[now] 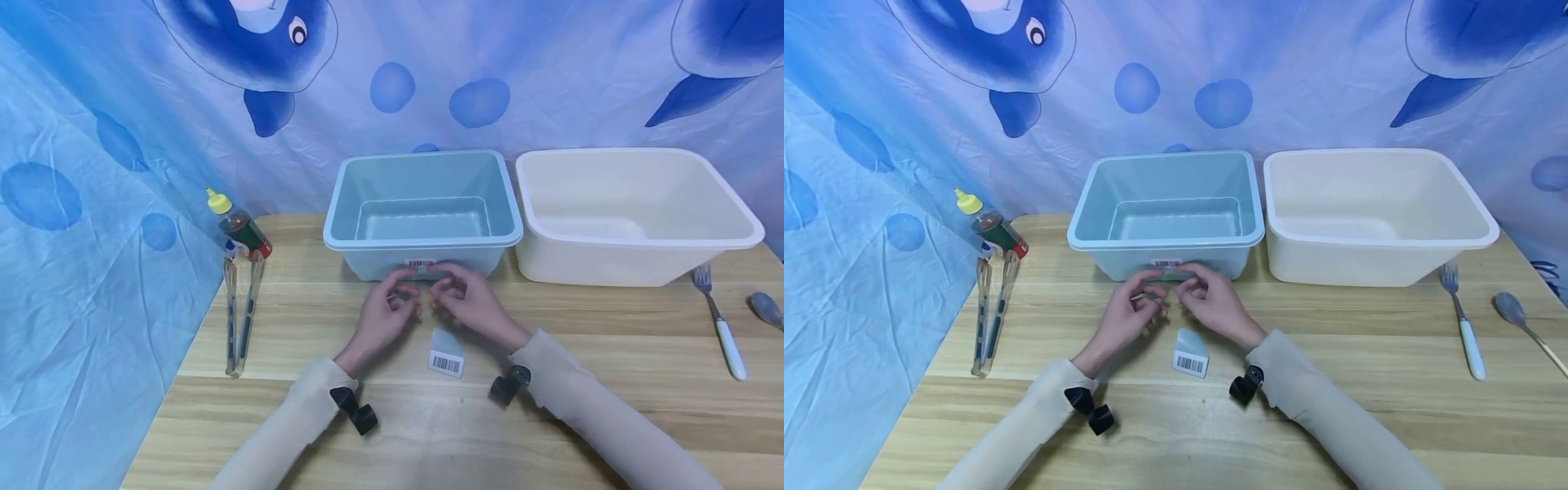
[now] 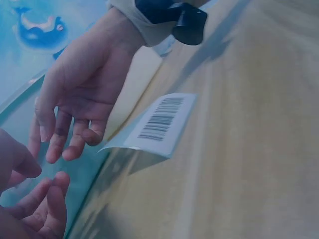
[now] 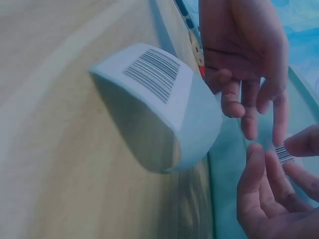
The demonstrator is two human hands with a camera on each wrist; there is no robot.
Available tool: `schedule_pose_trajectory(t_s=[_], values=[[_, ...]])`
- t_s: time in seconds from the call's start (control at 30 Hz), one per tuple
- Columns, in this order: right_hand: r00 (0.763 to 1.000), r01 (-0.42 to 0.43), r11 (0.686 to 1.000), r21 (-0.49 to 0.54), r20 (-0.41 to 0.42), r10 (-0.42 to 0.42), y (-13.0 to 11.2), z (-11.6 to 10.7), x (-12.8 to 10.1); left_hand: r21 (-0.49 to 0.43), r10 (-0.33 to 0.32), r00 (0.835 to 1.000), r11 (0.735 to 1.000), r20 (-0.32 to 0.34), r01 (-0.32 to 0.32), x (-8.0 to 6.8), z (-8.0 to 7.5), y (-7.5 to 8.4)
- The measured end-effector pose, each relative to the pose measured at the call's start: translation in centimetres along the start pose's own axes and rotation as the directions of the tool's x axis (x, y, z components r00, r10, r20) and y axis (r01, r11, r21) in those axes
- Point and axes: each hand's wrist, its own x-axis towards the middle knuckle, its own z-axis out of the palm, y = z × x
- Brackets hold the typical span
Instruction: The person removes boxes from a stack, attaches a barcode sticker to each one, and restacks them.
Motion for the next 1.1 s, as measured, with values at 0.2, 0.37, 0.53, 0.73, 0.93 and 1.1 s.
schedule_pose_trajectory(t_s=[0.2,0.37,0.53,0.73,0.93,1.1], values=[[0.999,0.021,0.998,-0.053,-0.027,-0.023,0.0,-0.7,-2.4,0.061,0.033,0.997,0.997,0.065,-0.037,-2.0,0.6,0.3],[0.997,0.036,0.991,-0.129,-0.062,-0.045,0.3,-0.8,-4.4,0.085,0.017,0.991,0.996,0.134,-0.029,-3.6,0.8,0.2],[0.995,0.001,0.971,-0.237,-0.102,-0.025,0.6,-0.7,-6.5,0.116,-0.001,0.986,0.993,0.167,-0.018,-4.9,0.9,0.1],[0.989,-0.091,0.947,-0.309,-0.137,0.050,0.7,-0.2,-8.9,0.132,-0.019,0.980,0.991,0.197,-0.007,-5.8,1.1,0.1],[0.987,-0.150,0.968,-0.202,-0.089,0.134,0.4,0.8,-10.0,0.166,-0.034,0.979,0.986,0.201,0.000,-6.0,1.3,0.1],[0.987,-0.159,0.978,-0.138,-0.056,0.153,0.4,1.4,-10.1,0.180,-0.051,0.978,0.983,0.204,0.013,-6.1,1.6,0.0]])
